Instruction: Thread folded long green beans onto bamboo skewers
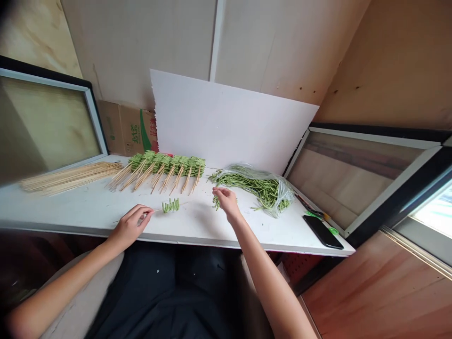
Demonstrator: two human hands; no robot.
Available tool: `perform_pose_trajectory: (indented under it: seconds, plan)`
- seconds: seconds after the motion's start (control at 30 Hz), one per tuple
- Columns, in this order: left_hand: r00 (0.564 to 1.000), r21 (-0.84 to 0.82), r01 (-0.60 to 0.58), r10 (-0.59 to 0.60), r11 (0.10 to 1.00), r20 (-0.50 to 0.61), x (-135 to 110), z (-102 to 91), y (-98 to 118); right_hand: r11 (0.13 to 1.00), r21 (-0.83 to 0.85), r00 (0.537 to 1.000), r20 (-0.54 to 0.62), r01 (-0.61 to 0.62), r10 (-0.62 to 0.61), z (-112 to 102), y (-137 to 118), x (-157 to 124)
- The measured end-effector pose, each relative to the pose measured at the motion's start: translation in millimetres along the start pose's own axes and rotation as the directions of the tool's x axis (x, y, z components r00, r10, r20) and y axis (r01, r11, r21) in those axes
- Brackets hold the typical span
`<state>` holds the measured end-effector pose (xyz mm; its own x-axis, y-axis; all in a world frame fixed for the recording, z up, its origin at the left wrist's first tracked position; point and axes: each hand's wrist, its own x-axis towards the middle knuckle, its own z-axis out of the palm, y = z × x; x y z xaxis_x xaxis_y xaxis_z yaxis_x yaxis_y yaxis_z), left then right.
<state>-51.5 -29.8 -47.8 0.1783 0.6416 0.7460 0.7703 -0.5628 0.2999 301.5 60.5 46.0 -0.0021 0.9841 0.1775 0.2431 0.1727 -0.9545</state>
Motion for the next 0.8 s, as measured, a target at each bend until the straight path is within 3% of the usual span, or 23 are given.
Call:
perform_pose_trajectory:
  seconds: [0.1, 0.17, 0.23, 0.3, 0.4, 0.6, 0.8]
  plan:
    - [0.999, 0.014, -0.006, 0.006, 1.000, 0.041, 5, -3.8, -10, 0.992, -0.102, 0.979, -0.183, 0.076, -0.094, -35, 21, 27]
    - [0.997, 0.013, -0.017, 0.016, 1.000, 0.075, 11, -5.6, -17, 0.971, -0.208, 0.922, -0.339, 0.123, -0.189, -58, 35, 42]
    - [0.995, 0.012, -0.011, 0.010, 1.000, 0.103, 17, -6.3, -24, 0.937, -0.319, 0.886, -0.383, 0.138, -0.261, -79, 47, 54]
    - [0.992, 0.012, 0.009, -0.010, 1.000, 0.129, 24, -5.5, -30, 0.899, -0.420, 0.889, -0.356, 0.124, -0.289, -95, 55, 66]
    - [0.986, -0.004, 0.025, -0.025, 1.000, 0.164, 34, -1.9, -35, 0.840, -0.537, 0.928, -0.267, 0.082, -0.261, -109, 61, 86]
    - [0.984, -0.009, 0.027, -0.024, 1.000, 0.177, 39, 2.1, -28, 0.802, -0.597, 0.984, -0.130, 0.020, -0.122, -124, 53, 145]
    - [0.982, -0.027, 0.042, -0.037, 0.999, 0.186, 28, 1.9, -18, 0.816, -0.572, 0.992, -0.027, 0.083, -0.119, -126, 58, 196]
